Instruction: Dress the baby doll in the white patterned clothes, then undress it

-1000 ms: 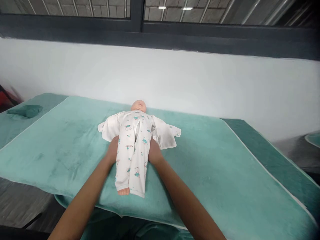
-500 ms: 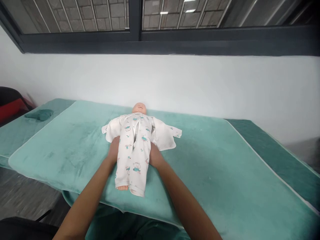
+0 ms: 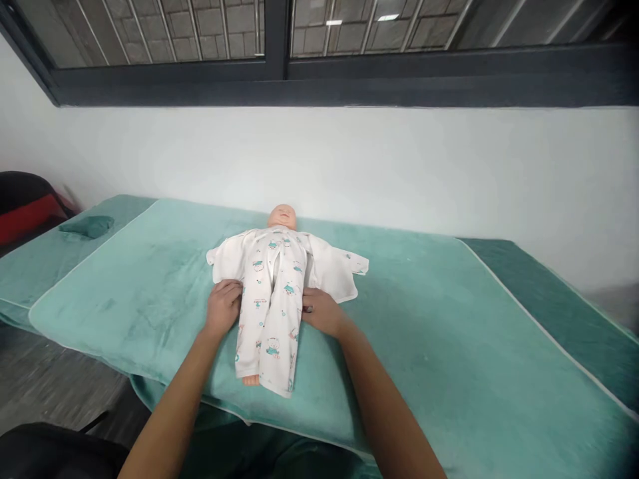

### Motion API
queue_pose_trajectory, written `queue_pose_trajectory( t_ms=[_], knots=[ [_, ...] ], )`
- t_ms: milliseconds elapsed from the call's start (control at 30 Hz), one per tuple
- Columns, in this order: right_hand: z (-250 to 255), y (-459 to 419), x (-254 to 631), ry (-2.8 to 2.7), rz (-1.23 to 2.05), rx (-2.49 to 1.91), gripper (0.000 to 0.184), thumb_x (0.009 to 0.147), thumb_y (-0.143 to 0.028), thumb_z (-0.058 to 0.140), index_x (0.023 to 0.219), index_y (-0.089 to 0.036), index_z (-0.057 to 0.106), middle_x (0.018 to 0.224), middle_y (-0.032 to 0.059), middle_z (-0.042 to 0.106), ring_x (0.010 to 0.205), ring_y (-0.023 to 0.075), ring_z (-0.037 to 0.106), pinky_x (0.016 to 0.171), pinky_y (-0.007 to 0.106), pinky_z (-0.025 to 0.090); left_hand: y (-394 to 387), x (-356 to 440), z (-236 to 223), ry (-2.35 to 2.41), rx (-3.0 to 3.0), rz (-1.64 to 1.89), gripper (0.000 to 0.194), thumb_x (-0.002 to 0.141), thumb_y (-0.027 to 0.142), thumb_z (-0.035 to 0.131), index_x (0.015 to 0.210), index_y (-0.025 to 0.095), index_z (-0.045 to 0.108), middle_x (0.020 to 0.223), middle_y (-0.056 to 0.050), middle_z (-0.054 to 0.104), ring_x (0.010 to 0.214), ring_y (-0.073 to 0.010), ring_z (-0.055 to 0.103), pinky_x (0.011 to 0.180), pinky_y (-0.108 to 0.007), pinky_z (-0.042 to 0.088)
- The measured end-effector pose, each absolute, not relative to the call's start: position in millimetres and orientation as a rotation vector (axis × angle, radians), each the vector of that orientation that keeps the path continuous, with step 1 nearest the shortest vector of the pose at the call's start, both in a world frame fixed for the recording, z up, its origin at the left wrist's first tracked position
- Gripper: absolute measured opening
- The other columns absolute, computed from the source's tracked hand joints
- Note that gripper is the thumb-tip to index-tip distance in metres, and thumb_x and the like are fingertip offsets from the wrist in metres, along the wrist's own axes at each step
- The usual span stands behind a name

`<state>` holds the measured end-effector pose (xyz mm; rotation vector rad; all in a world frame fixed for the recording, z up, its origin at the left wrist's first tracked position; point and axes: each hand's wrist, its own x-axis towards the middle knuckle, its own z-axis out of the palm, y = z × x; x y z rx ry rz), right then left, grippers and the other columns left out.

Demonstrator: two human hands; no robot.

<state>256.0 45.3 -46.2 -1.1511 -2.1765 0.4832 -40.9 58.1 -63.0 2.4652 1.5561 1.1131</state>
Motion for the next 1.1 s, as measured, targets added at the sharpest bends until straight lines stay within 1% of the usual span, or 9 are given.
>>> queue_pose_trajectory(
  t_ms=[167,400,467,533,633,767,867,1000,1100],
  knots=[
    [-35,48,269,-2.172,0.702,-1.198,0.018,0.089,-0.023,0.058,0.079,-0.023,0.073,0.078,-0.0009,0.069,0.074,0.0170,0.063,0.070,0.027,0.046,52,-44,-60,1.574,2.425,0.992,0.025,0.084,0.011,0.047,0.074,0.022,0.067,0.091,-0.006,0.075,0.103,-0.0257,0.064,0.091,-0.042,0.048],
    [-45,62,309,-1.370,0.038,-1.919,0.036,0.092,-0.041,0.054,0.115,-0.016,0.065,0.118,0.0174,0.065,0.108,0.0298,0.059,0.092,0.042,0.044,53,-47,-63,1.693,1.957,1.226,0.026,0.086,0.020,0.042,0.078,0.021,0.067,0.084,-0.003,0.072,0.085,-0.0206,0.065,0.082,-0.034,0.050],
    [-48,61,317,-1.324,0.153,-2.116,0.040,0.090,-0.047,0.057,0.112,-0.015,0.064,0.111,0.0187,0.065,0.100,0.0309,0.061,0.084,0.042,0.044,55,-46,-65,1.720,1.957,1.223,0.026,0.086,0.021,0.043,0.078,0.021,0.067,0.083,-0.004,0.071,0.084,-0.0206,0.064,0.080,-0.034,0.049],
    [-49,61,319,-1.328,0.351,-2.165,0.038,0.086,-0.053,0.061,0.097,-0.017,0.066,0.093,0.0150,0.066,0.087,0.0293,0.062,0.076,0.040,0.042,57,-45,-66,1.731,1.970,1.218,0.025,0.085,0.020,0.043,0.078,0.020,0.067,0.083,-0.004,0.070,0.083,-0.0207,0.064,0.080,-0.034,0.049],
    [-43,67,312,-1.284,0.590,-1.881,0.032,0.079,-0.051,0.068,0.078,-0.020,0.061,0.074,0.0072,0.061,0.078,0.0261,0.059,0.070,0.038,0.041,59,-43,-66,1.750,1.955,1.222,0.025,0.085,0.019,0.043,0.077,0.020,0.067,0.083,-0.004,0.071,0.083,-0.0206,0.064,0.079,-0.034,0.048],
    [-13,84,283,-1.187,0.682,-1.532,0.030,0.079,-0.048,0.062,0.092,-0.020,0.059,0.083,0.0027,0.063,0.078,0.0211,0.058,0.067,0.032,0.045,61,-43,-65,1.773,1.949,1.212,0.025,0.084,0.018,0.043,0.076,0.021,0.067,0.082,-0.004,0.070,0.082,-0.0204,0.063,0.078,-0.034,0.047],
    [26,86,258,-1.400,0.692,-1.312,0.026,0.075,-0.037,0.067,0.095,-0.020,0.059,0.095,0.0025,0.065,0.088,0.0202,0.059,0.076,0.032,0.047,61,-44,-66,1.754,1.921,1.225,0.025,0.084,0.017,0.043,0.076,0.020,0.066,0.082,-0.003,0.070,0.082,-0.0200,0.062,0.079,-0.033,0.047],
    [69,71,246,-2.097,1.186,-1.082,0.023,0.077,-0.027,0.070,0.099,-0.022,0.066,0.100,0.0032,0.070,0.087,0.0186,0.062,0.078,0.032,0.048,61,-45,-70,1.747,1.872,1.244,0.025,0.084,0.015,0.042,0.075,0.021,0.065,0.080,-0.002,0.069,0.080,-0.0191,0.062,0.078,-0.032,0.047],
    [84,69,248,-2.133,1.384,-1.050,0.022,0.084,-0.034,0.068,0.103,-0.023,0.067,0.100,0.0043,0.071,0.089,0.0195,0.065,0.077,0.032,0.049,62,-45,-72,1.764,1.855,1.339,0.024,0.084,0.014,0.043,0.076,0.021,0.064,0.082,-0.003,0.069,0.084,-0.0197,0.062,0.082,-0.033,0.048]
  ],
)
